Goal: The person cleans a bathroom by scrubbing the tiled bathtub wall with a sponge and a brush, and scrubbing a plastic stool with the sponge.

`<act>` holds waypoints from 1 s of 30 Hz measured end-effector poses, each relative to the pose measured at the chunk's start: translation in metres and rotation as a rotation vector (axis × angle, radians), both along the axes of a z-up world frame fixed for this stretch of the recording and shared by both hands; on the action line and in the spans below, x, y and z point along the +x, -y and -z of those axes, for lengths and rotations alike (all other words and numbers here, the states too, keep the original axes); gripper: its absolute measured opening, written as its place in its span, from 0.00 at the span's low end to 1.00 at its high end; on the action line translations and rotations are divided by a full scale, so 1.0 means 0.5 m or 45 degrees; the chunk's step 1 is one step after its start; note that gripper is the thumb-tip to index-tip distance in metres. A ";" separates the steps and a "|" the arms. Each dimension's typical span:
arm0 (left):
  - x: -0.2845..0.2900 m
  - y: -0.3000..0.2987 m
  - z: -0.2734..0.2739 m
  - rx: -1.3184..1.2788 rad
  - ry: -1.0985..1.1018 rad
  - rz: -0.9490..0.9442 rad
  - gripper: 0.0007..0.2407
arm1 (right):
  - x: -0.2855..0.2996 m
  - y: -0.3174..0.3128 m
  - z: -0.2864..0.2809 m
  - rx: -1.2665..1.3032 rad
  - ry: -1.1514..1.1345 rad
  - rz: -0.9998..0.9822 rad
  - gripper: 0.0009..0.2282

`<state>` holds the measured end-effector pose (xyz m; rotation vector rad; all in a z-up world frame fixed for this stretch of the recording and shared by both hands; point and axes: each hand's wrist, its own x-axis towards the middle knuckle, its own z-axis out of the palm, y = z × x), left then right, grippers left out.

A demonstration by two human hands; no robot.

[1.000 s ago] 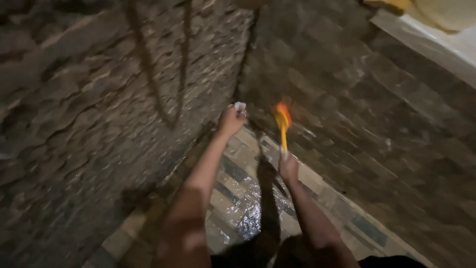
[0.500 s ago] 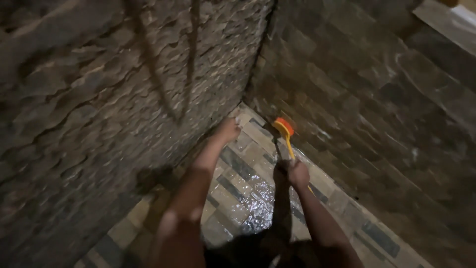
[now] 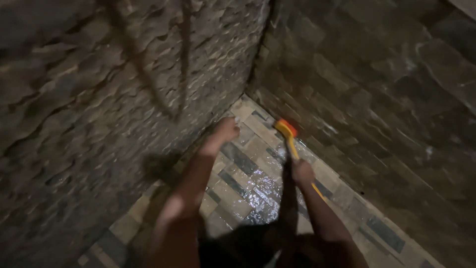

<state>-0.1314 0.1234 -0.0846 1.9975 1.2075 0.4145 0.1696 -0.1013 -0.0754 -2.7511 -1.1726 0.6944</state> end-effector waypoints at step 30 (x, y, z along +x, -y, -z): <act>0.006 0.055 -0.177 -0.380 -0.253 0.023 0.16 | 0.003 -0.062 0.097 0.131 -0.002 -0.019 0.19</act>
